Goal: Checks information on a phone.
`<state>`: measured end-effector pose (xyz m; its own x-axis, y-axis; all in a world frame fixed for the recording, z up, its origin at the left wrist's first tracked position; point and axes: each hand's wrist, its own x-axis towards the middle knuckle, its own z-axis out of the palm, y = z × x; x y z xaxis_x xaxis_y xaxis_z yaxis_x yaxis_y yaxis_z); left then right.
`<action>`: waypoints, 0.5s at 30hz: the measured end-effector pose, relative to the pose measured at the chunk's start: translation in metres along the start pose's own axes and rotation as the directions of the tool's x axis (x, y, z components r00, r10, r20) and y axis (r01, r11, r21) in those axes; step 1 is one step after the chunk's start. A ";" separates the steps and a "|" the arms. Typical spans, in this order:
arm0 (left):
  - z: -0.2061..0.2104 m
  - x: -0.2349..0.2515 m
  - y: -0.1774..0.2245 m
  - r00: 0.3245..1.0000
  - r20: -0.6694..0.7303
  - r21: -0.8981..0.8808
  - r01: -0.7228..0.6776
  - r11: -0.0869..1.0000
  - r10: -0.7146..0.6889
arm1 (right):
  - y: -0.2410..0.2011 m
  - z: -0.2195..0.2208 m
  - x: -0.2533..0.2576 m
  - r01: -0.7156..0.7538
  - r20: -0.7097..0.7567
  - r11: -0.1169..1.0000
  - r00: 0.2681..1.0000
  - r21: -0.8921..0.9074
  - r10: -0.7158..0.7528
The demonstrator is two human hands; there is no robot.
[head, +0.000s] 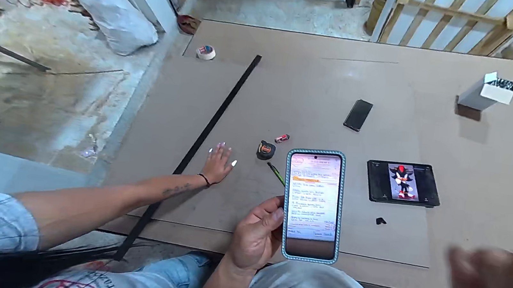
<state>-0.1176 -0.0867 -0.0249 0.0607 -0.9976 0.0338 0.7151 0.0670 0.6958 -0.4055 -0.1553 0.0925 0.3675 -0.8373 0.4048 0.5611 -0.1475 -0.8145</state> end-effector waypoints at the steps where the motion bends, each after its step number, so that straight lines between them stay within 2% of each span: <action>1: 0.002 0.000 0.001 0.998 0.060 -0.042 0.021 0.999 -0.019 | 0.027 -0.008 -0.004 -0.065 -0.059 0.998 0.996 0.001 0.065; 3: 0.004 -0.002 0.002 0.994 0.105 -0.053 0.040 0.998 -0.034 | 0.090 -0.028 -0.021 -0.269 -0.148 0.961 0.950 0.069 0.277; 5: 0.004 -0.003 0.000 0.994 0.099 -0.048 0.043 0.998 -0.038 | 0.133 -0.039 -0.047 -0.425 -0.217 0.881 0.859 0.208 0.465; 7: 0.003 -0.005 0.001 0.996 0.085 -0.050 0.032 0.998 -0.027 | 0.140 -0.035 -0.064 -0.469 -0.180 0.830 0.827 0.301 0.532; 9: 0.002 -0.007 0.002 0.997 0.081 -0.056 0.023 0.998 -0.019 | 0.131 -0.031 -0.068 -0.471 -0.107 0.836 0.850 0.281 0.515; 12: 0.001 -0.004 0.002 0.997 0.080 -0.052 0.014 0.999 -0.009 | 0.112 -0.035 -0.050 -0.399 -0.094 0.917 0.914 -0.029 0.395; 15: 0.001 -0.004 0.005 0.998 0.067 -0.032 0.015 0.999 -0.013 | 0.083 -0.027 -0.025 -0.282 -0.075 0.851 0.958 -0.444 0.278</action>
<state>-0.1148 -0.0821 -0.0212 0.0049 -0.9973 0.0729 0.7376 0.0528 0.6732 -0.3878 -0.1609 0.0041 0.4519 -0.8825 0.1302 0.0450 -0.1232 -0.9914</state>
